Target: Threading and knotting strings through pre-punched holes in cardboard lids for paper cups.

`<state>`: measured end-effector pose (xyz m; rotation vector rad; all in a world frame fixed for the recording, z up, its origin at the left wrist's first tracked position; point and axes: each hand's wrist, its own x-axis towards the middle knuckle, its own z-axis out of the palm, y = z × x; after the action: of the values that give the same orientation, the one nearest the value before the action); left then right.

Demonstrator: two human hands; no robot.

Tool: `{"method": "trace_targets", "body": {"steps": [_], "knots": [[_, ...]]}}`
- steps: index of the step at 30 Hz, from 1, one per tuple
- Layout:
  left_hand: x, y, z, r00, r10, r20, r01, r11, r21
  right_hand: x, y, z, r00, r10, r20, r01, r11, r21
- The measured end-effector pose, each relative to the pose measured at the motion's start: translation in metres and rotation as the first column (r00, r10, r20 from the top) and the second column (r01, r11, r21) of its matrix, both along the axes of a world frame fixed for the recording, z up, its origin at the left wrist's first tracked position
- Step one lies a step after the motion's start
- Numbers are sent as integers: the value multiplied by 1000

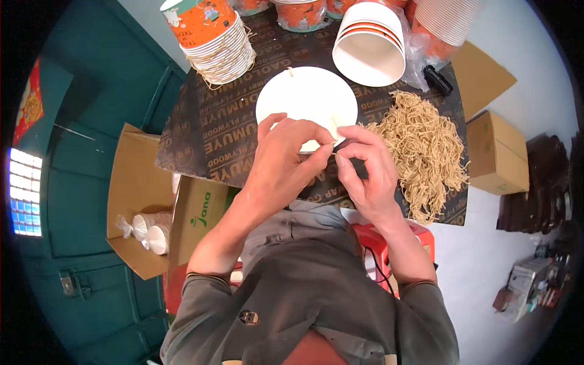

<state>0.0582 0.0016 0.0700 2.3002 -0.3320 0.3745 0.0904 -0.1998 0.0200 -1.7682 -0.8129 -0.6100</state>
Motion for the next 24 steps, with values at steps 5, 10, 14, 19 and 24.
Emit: {"method": "trace_targets", "body": {"steps": [5,10,14,19,24], "knots": [[3,10,-2,995,-94,-18,93,995,-24,8,2,3,996,83,-45,-84,996,-21],[1,11,2,992,-128,0,128,991,-44,5,0,5,962,90,-257,-85,996,31],[2,13,-7,993,-117,28,118,992,-49,-2,6,10,871,113,-477,-31,984,176],[-1,7,-10,994,-72,84,78,994,-81,-3,4,3,942,30,-335,-5,997,77],[-1,7,-14,993,-50,108,61,993,-99,-1,5,6,997,-29,-77,25,998,-63]]}}
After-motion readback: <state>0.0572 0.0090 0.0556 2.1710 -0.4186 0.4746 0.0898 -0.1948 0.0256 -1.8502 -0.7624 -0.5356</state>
